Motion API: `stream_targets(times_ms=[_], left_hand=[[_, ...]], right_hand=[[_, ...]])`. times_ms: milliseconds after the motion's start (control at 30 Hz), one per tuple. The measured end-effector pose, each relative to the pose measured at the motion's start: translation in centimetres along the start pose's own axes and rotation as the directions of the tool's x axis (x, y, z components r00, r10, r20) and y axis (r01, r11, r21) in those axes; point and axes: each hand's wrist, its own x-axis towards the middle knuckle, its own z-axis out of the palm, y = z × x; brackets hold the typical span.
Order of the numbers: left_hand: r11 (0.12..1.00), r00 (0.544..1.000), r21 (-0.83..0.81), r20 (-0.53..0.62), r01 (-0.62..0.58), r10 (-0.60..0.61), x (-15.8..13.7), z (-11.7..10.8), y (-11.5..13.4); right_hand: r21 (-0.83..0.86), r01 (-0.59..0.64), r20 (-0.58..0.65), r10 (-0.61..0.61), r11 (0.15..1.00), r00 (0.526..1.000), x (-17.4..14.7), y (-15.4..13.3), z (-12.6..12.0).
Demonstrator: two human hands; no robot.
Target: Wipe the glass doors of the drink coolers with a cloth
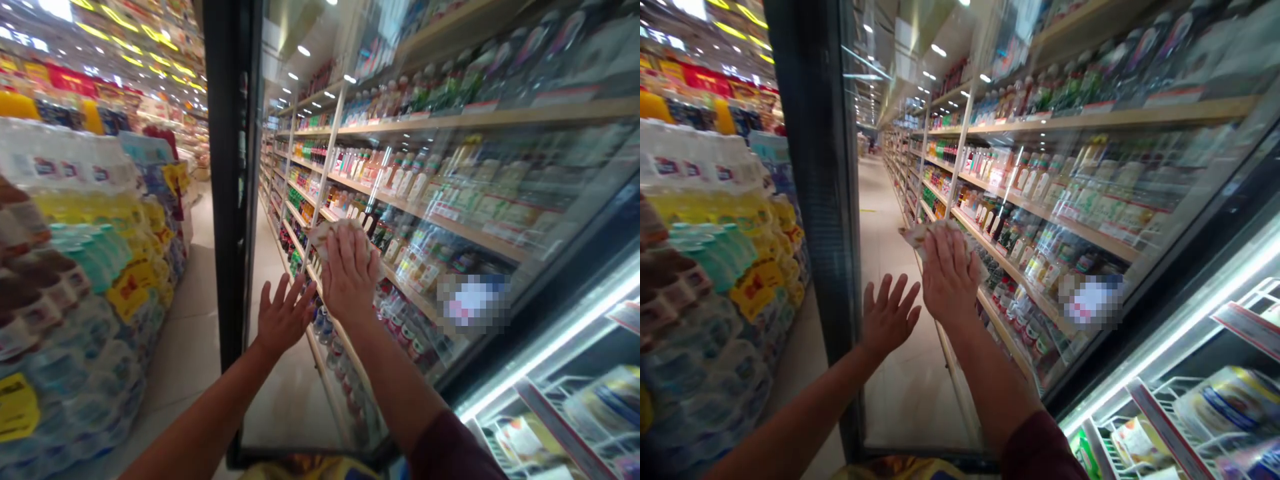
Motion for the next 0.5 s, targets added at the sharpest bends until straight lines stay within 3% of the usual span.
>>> stream_targets(times_ms=[133,367,433,500], left_hand=[[1.0,1.0,0.003,0.01,0.012,-0.012,-0.1,0.1,0.0],[1.0,1.0,0.008,-0.01,0.006,-0.006,-0.1,-0.2,0.3],[1.0,1.0,-0.004,-0.005,0.003,-0.003,0.0,-0.4,0.4],[1.0,1.0,-0.002,-0.009,-0.002,0.002,0.0,-0.4,0.4]], right_hand=[[0.029,-0.035,0.01,0.035,0.999,0.999,2.4,-0.1,-0.1],[0.013,0.002,-0.01,-0.002,1.0,1.0,-5.4,-0.7,0.3],[0.007,0.032,-0.005,-0.032,0.999,0.999,-5.4,0.3,-0.1],[-0.016,0.009,0.007,-0.009,1.0,1.0,-3.2,2.3,-0.8]])
